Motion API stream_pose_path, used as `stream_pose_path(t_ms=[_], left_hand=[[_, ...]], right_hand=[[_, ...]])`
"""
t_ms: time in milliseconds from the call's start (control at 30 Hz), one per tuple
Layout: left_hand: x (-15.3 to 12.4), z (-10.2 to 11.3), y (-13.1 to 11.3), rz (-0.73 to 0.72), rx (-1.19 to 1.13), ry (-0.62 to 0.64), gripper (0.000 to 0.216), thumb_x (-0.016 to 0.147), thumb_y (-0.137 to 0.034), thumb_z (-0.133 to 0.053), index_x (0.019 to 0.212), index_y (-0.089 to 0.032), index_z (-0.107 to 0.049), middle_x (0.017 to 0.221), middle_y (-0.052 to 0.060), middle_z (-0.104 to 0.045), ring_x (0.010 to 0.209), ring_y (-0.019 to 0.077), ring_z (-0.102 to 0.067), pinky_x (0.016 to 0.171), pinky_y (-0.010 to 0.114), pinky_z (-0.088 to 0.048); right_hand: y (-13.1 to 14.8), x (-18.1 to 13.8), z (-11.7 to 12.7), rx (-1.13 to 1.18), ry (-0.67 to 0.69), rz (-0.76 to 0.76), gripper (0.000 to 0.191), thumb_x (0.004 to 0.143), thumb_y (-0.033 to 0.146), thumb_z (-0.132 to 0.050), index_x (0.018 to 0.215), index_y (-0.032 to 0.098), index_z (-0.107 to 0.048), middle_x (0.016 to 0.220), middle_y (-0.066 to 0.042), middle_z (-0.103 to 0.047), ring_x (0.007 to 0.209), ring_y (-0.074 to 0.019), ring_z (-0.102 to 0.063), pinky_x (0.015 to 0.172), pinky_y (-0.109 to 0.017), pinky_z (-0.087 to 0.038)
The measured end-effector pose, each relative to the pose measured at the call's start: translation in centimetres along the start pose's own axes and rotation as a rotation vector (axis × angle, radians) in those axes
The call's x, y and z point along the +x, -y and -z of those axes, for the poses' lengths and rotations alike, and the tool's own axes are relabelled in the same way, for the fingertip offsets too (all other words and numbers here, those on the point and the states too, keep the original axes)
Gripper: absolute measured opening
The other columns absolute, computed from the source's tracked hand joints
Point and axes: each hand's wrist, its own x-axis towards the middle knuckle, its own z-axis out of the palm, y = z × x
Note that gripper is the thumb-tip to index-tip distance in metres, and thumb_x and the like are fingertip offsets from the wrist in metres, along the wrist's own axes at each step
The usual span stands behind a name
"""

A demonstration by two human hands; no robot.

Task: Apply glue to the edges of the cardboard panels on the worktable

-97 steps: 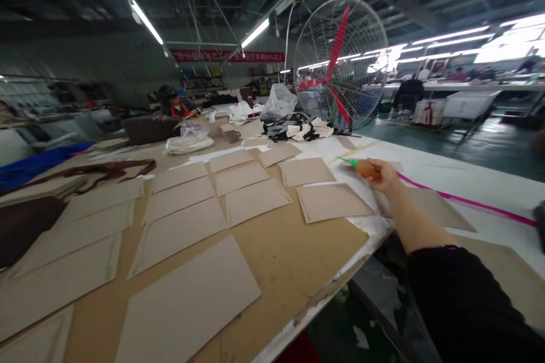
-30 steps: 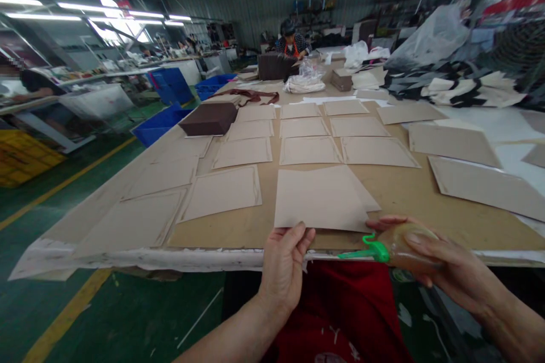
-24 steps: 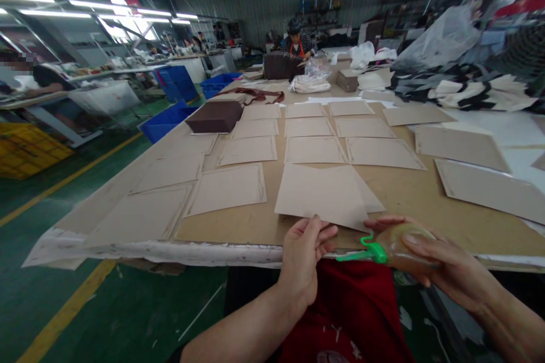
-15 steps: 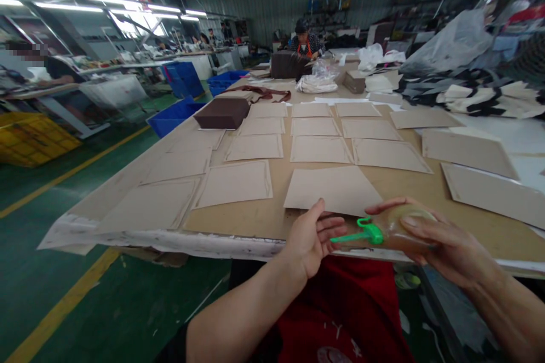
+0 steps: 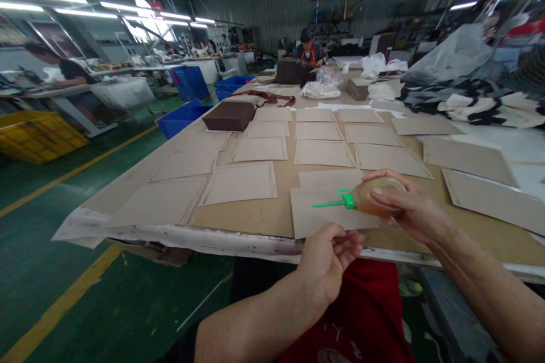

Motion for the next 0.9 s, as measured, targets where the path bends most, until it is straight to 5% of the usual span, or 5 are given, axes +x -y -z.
stream_pose_path(t_ms=[133, 433, 900], left_hand=[[-0.6, 0.9, 1.5, 0.022, 0.059, 0.024, 0.02, 0.09, -0.012, -0.051, 0.079, -0.004, -0.066, 0.083, 0.016, -0.073, 0.064, 0.0179, -0.071, 0.052, 0.023, -0.055], [0.0, 1.9, 2.1, -0.051, 0.104, -0.022, 0.032, 0.1, -0.04, -0.047, 0.103, -0.01, -0.059, 0.086, 0.012, -0.074, 0.06, 0.0161, -0.07, 0.047, 0.021, -0.048], [-0.3, 1.7, 2.4, -0.121, 0.119, -0.046, 0.024, 0.098, -0.027, -0.049, 0.085, -0.012, -0.06, 0.064, 0.003, -0.065, 0.048, 0.0102, -0.058, 0.044, 0.019, -0.039]], right_hand=[[-0.5, 0.5, -0.7, -0.26, 0.075, 0.065, 0.052, 0.071, 0.051, -0.083, 0.108, 0.022, -0.061, 0.078, -0.001, -0.064, 0.057, -0.0144, -0.051, 0.042, -0.021, -0.043], [-1.0, 1.4, -2.1, -0.622, 0.157, 0.236, 0.041, 0.076, 0.046, -0.076, 0.107, 0.025, -0.061, 0.094, -0.001, -0.066, 0.08, -0.0224, -0.061, 0.069, -0.033, -0.05], [1.4, 0.4, -3.5, -0.781, 0.43, 0.568, 0.025, 0.087, 0.041, -0.069, 0.106, 0.026, -0.062, 0.102, -0.004, -0.062, 0.092, -0.0245, -0.061, 0.079, -0.035, -0.048]])
